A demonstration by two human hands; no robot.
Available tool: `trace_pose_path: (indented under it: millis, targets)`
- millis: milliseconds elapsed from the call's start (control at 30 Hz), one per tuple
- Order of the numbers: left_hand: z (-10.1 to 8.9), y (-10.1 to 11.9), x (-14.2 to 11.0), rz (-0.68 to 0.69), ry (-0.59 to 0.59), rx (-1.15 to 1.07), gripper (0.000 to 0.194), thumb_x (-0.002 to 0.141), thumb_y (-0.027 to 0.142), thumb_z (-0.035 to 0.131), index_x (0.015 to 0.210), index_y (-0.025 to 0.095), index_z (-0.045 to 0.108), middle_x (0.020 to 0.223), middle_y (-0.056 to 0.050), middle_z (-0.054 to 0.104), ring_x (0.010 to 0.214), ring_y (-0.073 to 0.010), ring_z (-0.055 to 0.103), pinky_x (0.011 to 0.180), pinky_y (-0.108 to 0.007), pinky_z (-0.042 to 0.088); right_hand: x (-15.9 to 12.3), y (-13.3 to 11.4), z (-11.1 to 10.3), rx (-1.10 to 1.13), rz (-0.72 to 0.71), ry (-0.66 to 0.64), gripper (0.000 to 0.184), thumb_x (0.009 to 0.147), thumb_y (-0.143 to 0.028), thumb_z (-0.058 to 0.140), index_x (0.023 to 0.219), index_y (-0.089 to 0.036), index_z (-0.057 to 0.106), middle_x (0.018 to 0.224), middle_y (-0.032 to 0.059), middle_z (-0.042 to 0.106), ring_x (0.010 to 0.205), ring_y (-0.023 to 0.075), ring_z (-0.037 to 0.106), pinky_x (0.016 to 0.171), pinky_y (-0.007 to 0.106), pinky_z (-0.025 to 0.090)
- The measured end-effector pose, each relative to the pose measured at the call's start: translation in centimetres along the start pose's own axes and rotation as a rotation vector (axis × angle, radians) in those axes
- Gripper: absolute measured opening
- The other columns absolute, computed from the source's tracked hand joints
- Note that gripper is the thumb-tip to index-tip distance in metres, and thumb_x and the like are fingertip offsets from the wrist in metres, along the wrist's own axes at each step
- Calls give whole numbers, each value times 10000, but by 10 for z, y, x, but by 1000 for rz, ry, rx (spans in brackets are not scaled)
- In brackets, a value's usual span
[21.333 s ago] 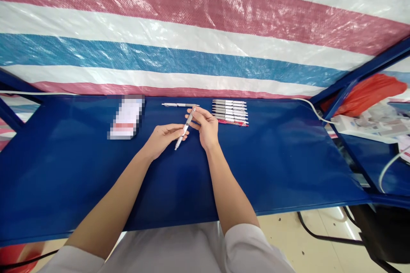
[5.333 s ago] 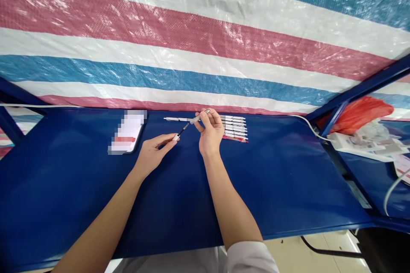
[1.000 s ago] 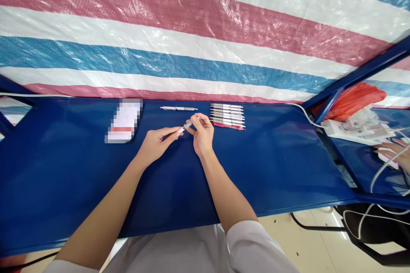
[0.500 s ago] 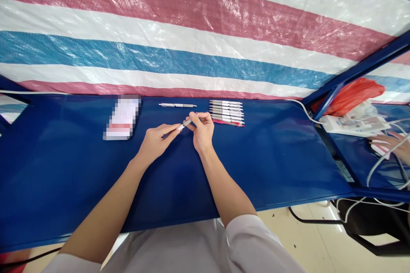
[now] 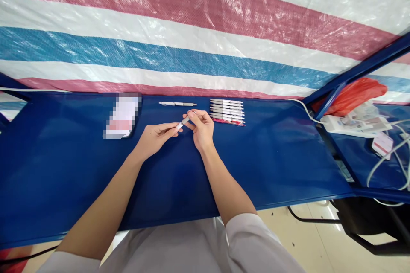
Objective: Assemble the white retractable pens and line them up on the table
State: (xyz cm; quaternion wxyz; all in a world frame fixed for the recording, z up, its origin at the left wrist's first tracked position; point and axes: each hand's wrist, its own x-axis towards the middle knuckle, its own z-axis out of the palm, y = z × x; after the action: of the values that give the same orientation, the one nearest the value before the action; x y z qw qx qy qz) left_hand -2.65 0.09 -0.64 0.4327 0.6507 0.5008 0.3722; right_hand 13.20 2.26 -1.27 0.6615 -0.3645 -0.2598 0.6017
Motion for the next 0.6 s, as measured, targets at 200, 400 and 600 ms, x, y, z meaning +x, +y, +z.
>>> trace_pose_path:
  millis: [200,400,600]
  targets:
    - [9,-6,-1,229,189,253,296,902,405,585,1093,239,740,999,-45,759,853,-196,694,813,-322,546,2,2,3,-31,-24,107,337,595,-330,848,709,-223,549,741,-68,654,693,116,686,570,225,603]
    - [1,-1,0,4,30,8,364,861,470,628,1113,231,734,982,-44,768,852,-208,714,818,-332,567,2,0,-1,-62,-8,17,287,647,-355,817,840,-246,635,782,-66,658,751,115,696,604,216,600]
    - [-7,5,0,-67,-92,-44,368,858,505,620,1061,230,758,865,-35,769,754,-183,697,685,-271,559,0,-1,-3,-36,0,-46,239,653,-358,812,763,-225,646,835,-38,692,784,129,705,617,220,594]
